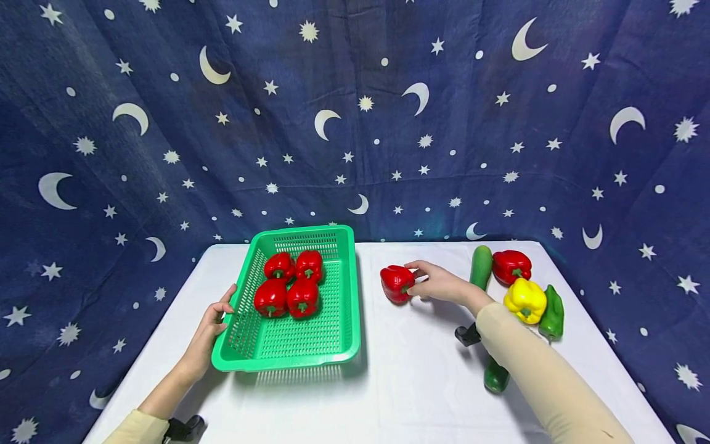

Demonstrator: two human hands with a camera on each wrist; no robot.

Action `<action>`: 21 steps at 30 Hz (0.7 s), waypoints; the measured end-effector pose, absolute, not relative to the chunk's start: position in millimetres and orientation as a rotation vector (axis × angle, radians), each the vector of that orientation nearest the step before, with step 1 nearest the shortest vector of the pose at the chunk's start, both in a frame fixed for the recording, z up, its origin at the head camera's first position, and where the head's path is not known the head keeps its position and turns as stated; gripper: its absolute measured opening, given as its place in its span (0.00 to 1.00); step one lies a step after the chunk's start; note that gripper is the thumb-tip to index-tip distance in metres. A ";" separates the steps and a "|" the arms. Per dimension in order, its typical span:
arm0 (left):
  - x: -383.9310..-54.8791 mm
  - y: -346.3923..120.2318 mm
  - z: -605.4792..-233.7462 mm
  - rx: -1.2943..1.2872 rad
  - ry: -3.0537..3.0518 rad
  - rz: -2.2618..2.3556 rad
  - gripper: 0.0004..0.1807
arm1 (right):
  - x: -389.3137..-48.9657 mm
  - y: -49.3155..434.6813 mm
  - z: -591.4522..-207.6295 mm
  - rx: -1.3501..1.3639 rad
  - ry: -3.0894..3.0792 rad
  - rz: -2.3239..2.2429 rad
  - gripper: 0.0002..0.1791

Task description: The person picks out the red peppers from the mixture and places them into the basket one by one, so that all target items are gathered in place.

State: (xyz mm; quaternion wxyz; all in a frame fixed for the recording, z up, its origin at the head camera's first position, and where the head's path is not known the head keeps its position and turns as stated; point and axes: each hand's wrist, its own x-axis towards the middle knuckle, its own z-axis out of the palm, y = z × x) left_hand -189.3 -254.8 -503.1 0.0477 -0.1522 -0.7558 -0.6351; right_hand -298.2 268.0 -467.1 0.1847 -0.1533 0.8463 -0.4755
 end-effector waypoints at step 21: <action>-189.6 -255.3 -504.1 -0.441 -2.298 -1.963 0.15 | -314.6 256.4 -475.2 -0.481 2.322 -1.300 0.44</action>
